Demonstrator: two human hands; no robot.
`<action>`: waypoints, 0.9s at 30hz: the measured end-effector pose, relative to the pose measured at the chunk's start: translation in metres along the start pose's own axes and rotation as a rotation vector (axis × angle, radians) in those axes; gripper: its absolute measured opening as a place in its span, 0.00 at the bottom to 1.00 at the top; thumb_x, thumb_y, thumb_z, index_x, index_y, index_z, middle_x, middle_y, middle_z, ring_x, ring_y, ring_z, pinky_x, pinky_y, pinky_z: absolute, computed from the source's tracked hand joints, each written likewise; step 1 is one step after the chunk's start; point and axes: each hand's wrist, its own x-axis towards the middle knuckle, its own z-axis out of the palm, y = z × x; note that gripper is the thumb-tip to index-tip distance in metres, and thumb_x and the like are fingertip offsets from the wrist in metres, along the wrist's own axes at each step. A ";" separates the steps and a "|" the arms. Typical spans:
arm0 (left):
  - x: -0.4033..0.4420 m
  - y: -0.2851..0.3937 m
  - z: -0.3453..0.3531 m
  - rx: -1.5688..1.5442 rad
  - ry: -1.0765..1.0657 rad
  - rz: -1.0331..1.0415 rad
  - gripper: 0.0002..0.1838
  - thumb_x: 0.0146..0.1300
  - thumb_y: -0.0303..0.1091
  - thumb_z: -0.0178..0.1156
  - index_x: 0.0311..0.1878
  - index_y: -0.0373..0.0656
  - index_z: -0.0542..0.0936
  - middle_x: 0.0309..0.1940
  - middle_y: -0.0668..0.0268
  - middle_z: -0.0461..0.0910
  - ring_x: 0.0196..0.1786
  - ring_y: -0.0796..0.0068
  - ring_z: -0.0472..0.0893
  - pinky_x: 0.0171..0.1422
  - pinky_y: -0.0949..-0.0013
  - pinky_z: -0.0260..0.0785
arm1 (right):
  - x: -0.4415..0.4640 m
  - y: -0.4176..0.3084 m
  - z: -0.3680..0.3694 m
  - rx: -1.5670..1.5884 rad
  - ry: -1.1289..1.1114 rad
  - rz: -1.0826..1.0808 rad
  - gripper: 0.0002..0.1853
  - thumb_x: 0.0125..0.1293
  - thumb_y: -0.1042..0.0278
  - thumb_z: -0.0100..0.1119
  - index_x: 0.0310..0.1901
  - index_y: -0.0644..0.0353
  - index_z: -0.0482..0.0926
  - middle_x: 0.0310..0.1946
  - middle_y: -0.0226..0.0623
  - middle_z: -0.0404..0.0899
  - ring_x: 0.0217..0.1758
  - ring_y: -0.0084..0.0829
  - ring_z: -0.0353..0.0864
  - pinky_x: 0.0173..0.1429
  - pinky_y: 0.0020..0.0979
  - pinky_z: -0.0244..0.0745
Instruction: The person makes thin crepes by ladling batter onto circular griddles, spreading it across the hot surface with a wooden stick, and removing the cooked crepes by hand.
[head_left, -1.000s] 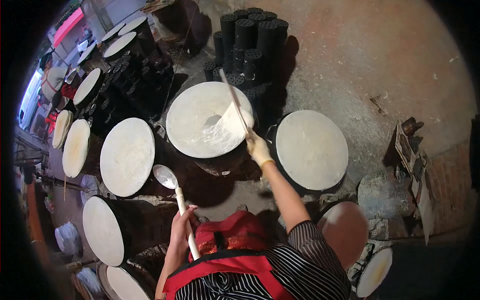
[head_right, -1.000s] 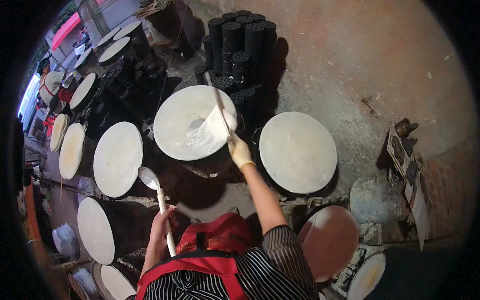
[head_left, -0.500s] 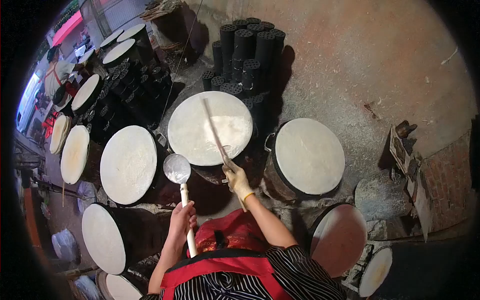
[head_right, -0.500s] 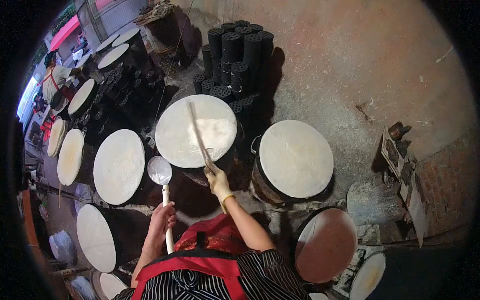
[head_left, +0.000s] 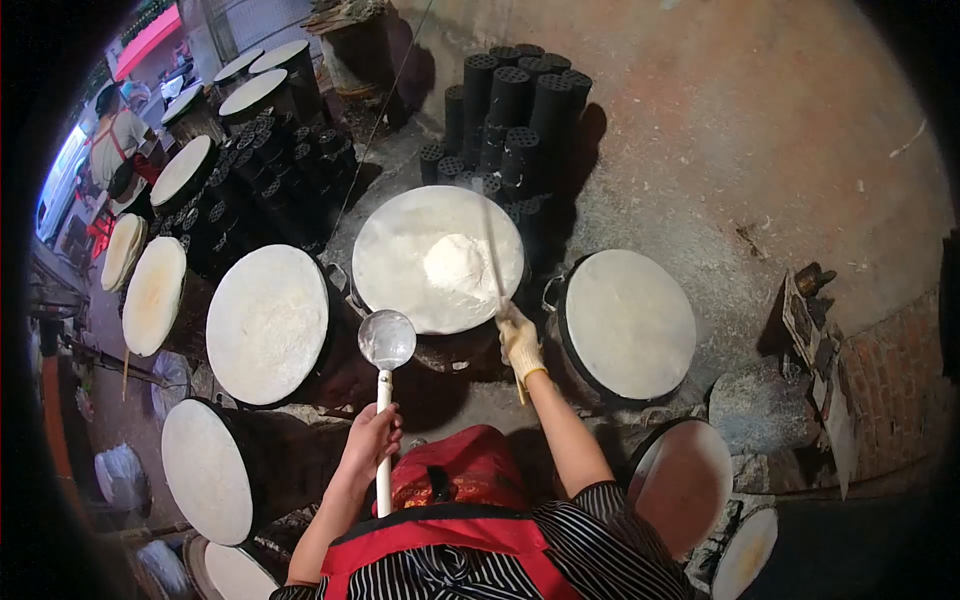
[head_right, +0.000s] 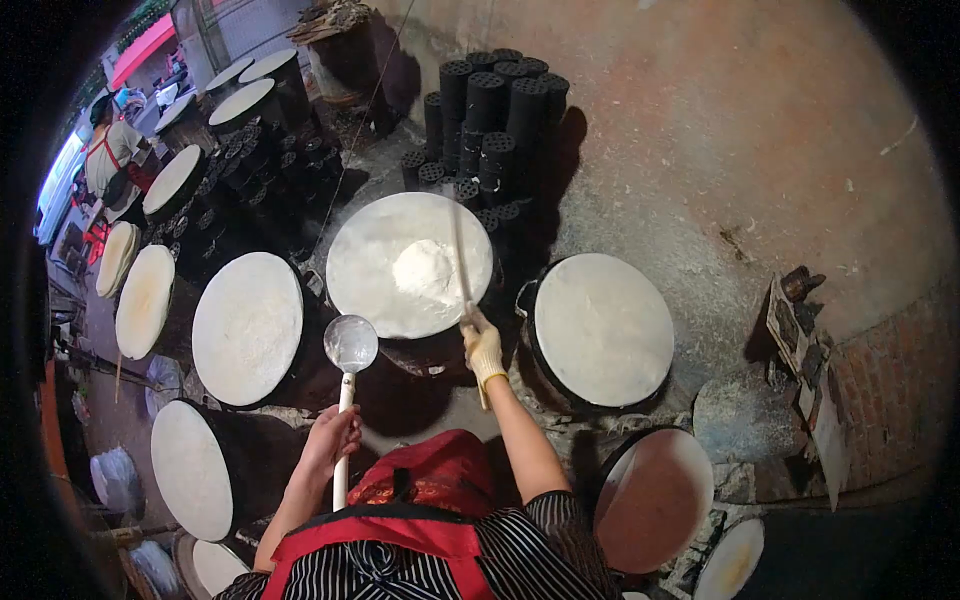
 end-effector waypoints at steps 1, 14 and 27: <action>0.005 0.001 -0.003 0.015 0.015 -0.001 0.06 0.71 0.36 0.55 0.45 0.45 0.73 0.27 0.72 0.72 0.23 0.82 0.69 0.20 0.81 0.57 | -0.002 0.004 -0.002 0.042 -0.036 0.037 0.22 0.67 0.86 0.48 0.61 0.61 0.76 0.39 0.24 0.78 0.31 0.15 0.70 0.32 0.14 0.65; 0.169 0.037 0.049 0.432 0.136 0.151 0.03 0.62 0.26 0.49 0.34 0.36 0.68 0.21 0.65 0.68 0.19 0.70 0.72 0.20 0.67 0.69 | -0.083 0.087 0.020 0.217 -0.024 0.026 0.20 0.67 0.69 0.62 0.60 0.57 0.78 0.31 0.21 0.81 0.21 0.14 0.71 0.20 0.18 0.60; 0.041 0.096 -0.043 -0.434 -0.300 -0.552 0.10 0.73 0.32 0.48 0.33 0.41 0.67 0.18 0.75 0.61 0.13 0.90 0.56 0.11 0.86 0.48 | -0.096 0.086 0.026 -0.184 0.029 -0.242 0.19 0.71 0.63 0.56 0.59 0.62 0.77 0.48 0.38 0.83 0.50 0.23 0.79 0.58 0.25 0.71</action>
